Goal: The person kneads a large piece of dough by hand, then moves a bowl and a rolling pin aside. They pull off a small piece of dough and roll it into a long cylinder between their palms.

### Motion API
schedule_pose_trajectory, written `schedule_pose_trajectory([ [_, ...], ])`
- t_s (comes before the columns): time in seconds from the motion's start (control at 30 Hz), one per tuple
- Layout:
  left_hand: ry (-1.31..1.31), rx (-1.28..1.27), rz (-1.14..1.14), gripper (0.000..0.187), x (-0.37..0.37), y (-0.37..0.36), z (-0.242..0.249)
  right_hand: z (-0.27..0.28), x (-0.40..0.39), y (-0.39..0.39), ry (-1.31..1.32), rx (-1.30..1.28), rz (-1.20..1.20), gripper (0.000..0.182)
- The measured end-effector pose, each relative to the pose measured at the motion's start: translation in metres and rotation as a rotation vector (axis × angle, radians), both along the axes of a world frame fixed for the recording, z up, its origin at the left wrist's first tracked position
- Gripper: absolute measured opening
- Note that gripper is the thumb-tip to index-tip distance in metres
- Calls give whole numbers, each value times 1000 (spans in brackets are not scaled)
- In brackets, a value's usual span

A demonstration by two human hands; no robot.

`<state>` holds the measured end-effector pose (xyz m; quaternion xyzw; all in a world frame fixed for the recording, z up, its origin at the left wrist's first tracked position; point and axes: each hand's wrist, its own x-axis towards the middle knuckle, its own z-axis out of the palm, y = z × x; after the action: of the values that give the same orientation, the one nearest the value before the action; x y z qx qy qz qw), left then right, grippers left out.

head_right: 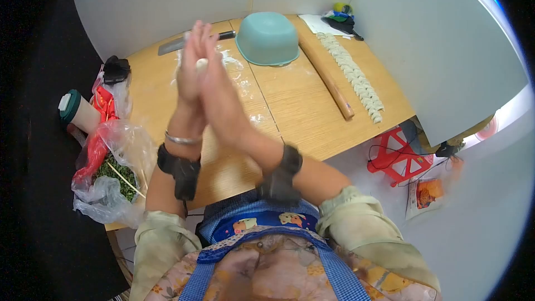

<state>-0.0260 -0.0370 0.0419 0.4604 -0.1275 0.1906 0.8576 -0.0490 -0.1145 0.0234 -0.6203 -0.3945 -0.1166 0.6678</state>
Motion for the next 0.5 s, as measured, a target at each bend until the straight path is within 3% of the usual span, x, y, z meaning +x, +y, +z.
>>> schedule_pose_trajectory([
  [0.1,106,42,72,65,9,18,-3,-10,-24,11,-112,-12,-97,65],
  [0.17,80,26,-1,64,7,15,-11,-12,-17,11,-152,13,-177,65],
  [0.23,46,85,-115,63,-12,-6,-3,16,19,3,193,-66,-32,67],
  [0.3,37,112,-151,63,-26,-29,1,24,55,1,502,237,36,65],
  [0.37,-54,119,-31,64,-22,-39,-10,10,66,-8,362,128,2,63],
  [0.4,-91,84,-120,67,-19,-32,-11,8,70,-9,231,20,-29,62],
  [0.5,17,105,33,74,-14,-15,4,-7,23,1,139,73,14,55],
])
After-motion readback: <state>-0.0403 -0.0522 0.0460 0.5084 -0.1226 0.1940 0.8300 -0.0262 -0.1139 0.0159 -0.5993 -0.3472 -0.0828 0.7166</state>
